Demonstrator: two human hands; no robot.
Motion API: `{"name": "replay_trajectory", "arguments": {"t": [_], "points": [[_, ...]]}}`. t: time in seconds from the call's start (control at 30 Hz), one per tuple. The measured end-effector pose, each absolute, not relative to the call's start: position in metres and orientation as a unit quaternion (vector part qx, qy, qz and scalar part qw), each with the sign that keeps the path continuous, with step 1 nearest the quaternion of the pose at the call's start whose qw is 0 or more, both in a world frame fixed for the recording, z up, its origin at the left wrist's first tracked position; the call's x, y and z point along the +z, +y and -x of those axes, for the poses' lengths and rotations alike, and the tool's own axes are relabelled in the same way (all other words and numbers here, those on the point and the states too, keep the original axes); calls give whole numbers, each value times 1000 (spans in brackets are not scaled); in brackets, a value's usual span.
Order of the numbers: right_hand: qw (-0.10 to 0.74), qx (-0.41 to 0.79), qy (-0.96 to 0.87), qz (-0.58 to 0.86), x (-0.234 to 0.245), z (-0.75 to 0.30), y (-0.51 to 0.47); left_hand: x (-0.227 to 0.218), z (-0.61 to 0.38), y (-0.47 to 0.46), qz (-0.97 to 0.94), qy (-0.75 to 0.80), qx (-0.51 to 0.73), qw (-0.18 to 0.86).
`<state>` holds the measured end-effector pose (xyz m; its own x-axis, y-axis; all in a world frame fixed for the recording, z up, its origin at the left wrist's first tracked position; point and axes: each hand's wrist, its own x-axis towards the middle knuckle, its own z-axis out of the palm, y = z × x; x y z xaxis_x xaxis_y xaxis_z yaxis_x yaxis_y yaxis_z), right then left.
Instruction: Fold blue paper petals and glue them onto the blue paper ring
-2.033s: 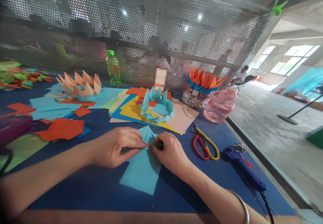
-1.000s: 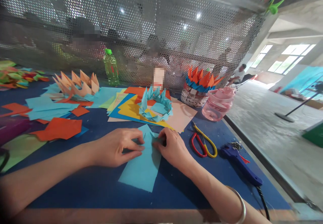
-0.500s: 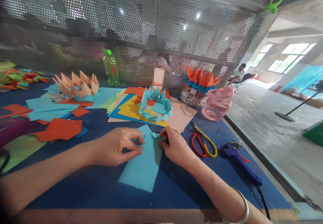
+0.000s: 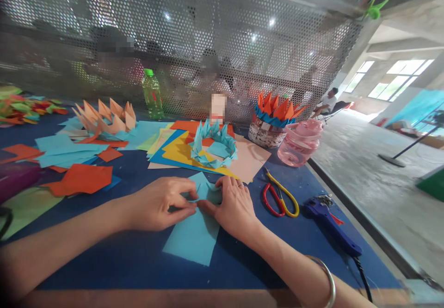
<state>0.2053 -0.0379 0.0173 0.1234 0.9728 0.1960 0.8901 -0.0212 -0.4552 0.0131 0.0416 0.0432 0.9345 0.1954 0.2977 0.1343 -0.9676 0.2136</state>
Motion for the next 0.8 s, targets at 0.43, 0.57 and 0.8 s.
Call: {"name": "replay_trajectory", "arguments": {"t": [0.43, 0.57, 0.8], "points": [[266, 149, -654, 692, 17, -221, -34, 43, -13, 43, -979, 99, 139, 114], [279, 156, -665, 675, 14, -224, -35, 43, -12, 43, -978, 97, 142, 121], [271, 144, -688, 658, 13, -225, -36, 43, -13, 45, -974, 109, 139, 143]]}}
